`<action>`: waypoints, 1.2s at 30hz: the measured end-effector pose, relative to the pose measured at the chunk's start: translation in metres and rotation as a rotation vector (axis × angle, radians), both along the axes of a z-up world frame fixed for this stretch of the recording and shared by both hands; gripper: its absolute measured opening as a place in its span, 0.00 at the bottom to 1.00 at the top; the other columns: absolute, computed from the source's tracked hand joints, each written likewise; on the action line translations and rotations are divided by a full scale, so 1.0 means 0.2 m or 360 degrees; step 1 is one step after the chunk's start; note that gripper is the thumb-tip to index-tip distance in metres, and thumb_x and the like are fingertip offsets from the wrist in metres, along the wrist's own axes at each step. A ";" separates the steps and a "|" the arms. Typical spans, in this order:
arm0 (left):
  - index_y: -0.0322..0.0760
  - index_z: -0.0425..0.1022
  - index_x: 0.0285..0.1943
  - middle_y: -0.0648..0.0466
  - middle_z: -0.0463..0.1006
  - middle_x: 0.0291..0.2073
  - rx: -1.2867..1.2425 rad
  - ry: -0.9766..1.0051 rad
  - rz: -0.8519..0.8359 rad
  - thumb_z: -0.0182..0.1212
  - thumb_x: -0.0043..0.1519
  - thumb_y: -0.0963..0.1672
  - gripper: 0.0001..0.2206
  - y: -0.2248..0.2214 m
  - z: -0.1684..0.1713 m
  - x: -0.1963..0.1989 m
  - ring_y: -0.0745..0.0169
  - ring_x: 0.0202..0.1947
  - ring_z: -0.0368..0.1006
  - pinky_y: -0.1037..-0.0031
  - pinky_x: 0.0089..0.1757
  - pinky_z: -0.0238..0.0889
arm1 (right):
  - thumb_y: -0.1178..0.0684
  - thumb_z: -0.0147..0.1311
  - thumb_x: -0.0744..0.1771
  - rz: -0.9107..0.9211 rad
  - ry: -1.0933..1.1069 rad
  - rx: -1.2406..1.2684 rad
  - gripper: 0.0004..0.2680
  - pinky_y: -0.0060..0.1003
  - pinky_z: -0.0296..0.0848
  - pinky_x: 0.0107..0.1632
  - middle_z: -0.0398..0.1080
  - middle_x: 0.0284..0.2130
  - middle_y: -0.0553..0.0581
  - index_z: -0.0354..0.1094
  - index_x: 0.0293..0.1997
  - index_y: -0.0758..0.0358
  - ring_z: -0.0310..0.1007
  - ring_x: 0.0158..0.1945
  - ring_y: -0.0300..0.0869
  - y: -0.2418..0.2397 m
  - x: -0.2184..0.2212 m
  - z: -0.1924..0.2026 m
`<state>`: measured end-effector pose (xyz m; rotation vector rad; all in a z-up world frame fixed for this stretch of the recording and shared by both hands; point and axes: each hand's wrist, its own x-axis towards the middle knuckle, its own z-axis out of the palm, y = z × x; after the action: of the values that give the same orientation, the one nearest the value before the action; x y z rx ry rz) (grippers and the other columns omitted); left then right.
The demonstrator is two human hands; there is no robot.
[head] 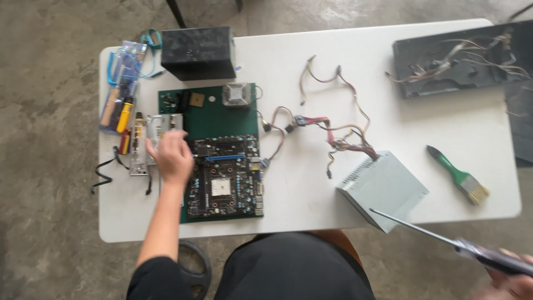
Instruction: Removing screws from a computer power supply unit using a screwdriver to open the casing for cleaning.
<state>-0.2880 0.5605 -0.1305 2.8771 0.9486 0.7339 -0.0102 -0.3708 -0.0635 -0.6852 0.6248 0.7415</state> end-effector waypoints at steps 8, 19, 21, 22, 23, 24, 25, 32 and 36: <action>0.61 0.78 0.60 0.66 0.78 0.60 -0.0767 -0.0179 -0.0908 0.66 0.62 0.44 0.17 -1.53 -0.05 0.22 0.71 0.62 0.70 0.51 0.67 0.31 | 0.67 0.48 0.72 -0.0154 -0.2444 -0.1649 0.18 0.66 0.78 0.57 0.60 0.56 0.82 0.42 0.68 0.80 0.72 0.56 0.77 1.68 -0.61 0.75; 0.58 0.70 0.69 0.66 0.76 0.59 -0.1054 0.0206 -0.1091 0.56 0.72 0.50 0.15 -1.98 -0.19 0.56 0.64 0.58 0.78 0.38 0.68 0.42 | 0.63 0.52 0.71 0.0055 -0.2627 -0.1607 0.17 0.51 0.83 0.53 0.68 0.53 0.70 0.51 0.67 0.75 0.78 0.55 0.63 1.77 -0.56 0.66; 0.60 0.72 0.67 0.69 0.77 0.57 -0.1133 0.0191 -0.1015 0.55 0.73 0.51 0.14 -1.99 -0.17 0.57 0.67 0.57 0.78 0.40 0.68 0.42 | 0.63 0.52 0.71 0.0052 -0.2638 -0.1595 0.17 0.51 0.83 0.53 0.68 0.53 0.69 0.51 0.67 0.74 0.78 0.55 0.62 1.77 -0.55 0.65; 0.61 0.73 0.66 0.69 0.78 0.56 -0.1117 0.0189 -0.0986 0.56 0.73 0.51 0.13 -2.00 -0.16 0.57 0.68 0.57 0.78 0.40 0.69 0.41 | 0.63 0.52 0.71 0.0063 -0.2653 -0.1588 0.17 0.50 0.83 0.52 0.68 0.53 0.68 0.51 0.67 0.73 0.78 0.55 0.61 1.77 -0.55 0.65; 0.61 0.73 0.64 0.70 0.78 0.56 -0.1100 0.0188 -0.0957 0.56 0.73 0.51 0.12 -2.00 -0.15 0.57 0.70 0.57 0.78 0.40 0.69 0.40 | 0.63 0.51 0.71 0.0074 -0.2669 -0.1580 0.17 0.49 0.83 0.51 0.69 0.53 0.68 0.51 0.68 0.72 0.79 0.55 0.60 1.77 -0.54 0.65; 0.61 0.73 0.64 0.70 0.78 0.56 -0.1098 0.0186 -0.0954 0.56 0.73 0.51 0.12 -2.01 -0.14 0.56 0.70 0.57 0.78 0.40 0.69 0.40 | 0.63 0.51 0.71 0.0075 -0.2671 -0.1577 0.17 0.49 0.83 0.51 0.69 0.53 0.68 0.51 0.68 0.72 0.79 0.55 0.60 1.77 -0.54 0.64; 0.60 0.73 0.65 0.68 0.79 0.56 -0.1103 0.0172 -0.0956 0.56 0.73 0.51 0.12 -2.01 -0.13 0.55 0.69 0.58 0.78 0.40 0.69 0.40 | 0.62 0.51 0.71 0.0080 -0.2684 -0.1571 0.17 0.48 0.84 0.50 0.69 0.52 0.67 0.51 0.67 0.73 0.79 0.55 0.60 1.77 -0.53 0.64; 0.58 0.73 0.65 0.67 0.80 0.56 -0.1098 0.0124 -0.0942 0.58 0.72 0.50 0.13 -2.02 -0.12 0.54 0.69 0.59 0.77 0.41 0.69 0.40 | 0.61 0.51 0.71 0.0197 -0.2798 -0.1515 0.16 0.44 0.85 0.49 0.71 0.52 0.67 0.52 0.65 0.75 0.79 0.55 0.57 1.78 -0.51 0.65; 0.57 0.74 0.64 0.66 0.81 0.55 -0.1118 0.0101 -0.0932 0.60 0.72 0.49 0.12 -2.01 -0.09 0.55 0.68 0.58 0.78 0.41 0.69 0.41 | 0.62 0.53 0.69 0.0479 -0.2968 -0.1492 0.15 0.43 0.86 0.46 0.75 0.51 0.63 0.56 0.63 0.73 0.81 0.52 0.55 1.81 -0.49 0.69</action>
<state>-0.1789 0.1581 -0.1482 2.3397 0.2352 0.1945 -0.1077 -0.0082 0.0748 -1.9258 -0.9743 -0.2131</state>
